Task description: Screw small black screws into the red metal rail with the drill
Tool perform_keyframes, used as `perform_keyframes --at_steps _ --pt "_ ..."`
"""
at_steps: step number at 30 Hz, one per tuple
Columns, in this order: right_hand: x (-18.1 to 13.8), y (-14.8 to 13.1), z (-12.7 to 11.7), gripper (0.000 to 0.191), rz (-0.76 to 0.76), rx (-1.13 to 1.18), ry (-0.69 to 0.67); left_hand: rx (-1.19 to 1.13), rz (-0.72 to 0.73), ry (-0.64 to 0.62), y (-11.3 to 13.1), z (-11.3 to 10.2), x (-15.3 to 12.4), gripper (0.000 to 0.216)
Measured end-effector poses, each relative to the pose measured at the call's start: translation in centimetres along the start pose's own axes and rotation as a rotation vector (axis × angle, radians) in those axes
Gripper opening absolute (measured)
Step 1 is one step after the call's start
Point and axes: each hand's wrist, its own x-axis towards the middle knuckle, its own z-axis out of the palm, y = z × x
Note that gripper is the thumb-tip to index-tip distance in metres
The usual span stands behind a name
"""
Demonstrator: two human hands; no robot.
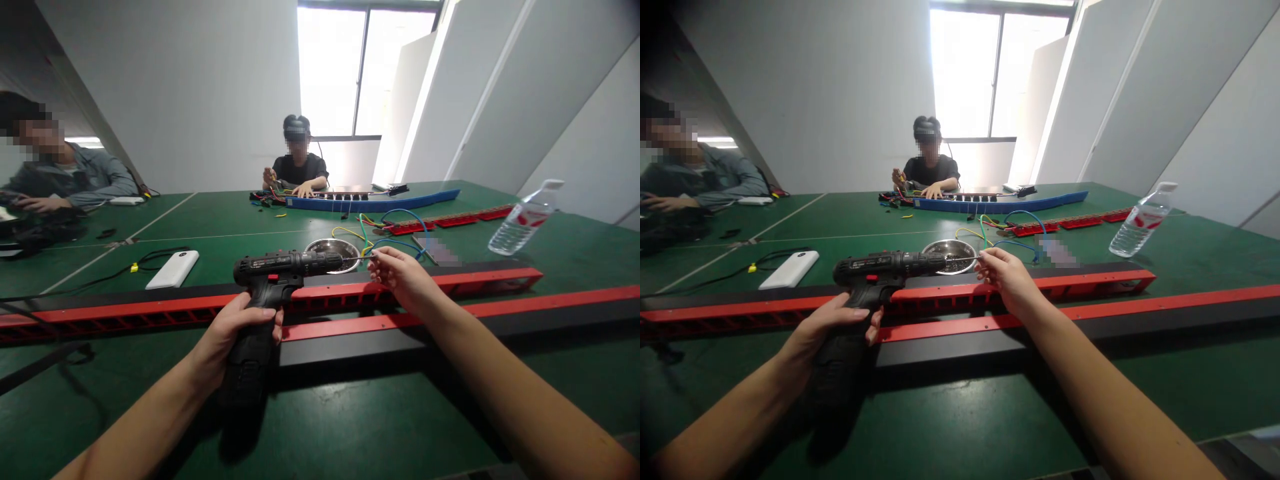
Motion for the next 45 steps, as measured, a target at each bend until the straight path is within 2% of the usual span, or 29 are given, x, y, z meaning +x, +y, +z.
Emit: perform_keyframes --at_steps 8,16,24,45 --pt "-0.29 -0.39 0.27 0.031 0.034 0.045 -0.014 -0.013 0.014 -0.004 0.11 -0.04 0.21 0.018" --pt "-0.32 -0.19 0.33 0.031 -0.008 0.045 -0.062 0.004 0.007 -0.021 0.20 -0.16 0.31 0.014" --pt "-0.44 -0.10 0.55 0.035 -0.034 -0.044 -0.095 0.044 -0.007 -0.027 0.41 -0.09 0.18 0.012" --pt "-0.07 0.58 0.50 0.039 -0.087 -0.101 -0.058 0.039 0.004 0.003 0.50 0.24 -0.06 0.015"
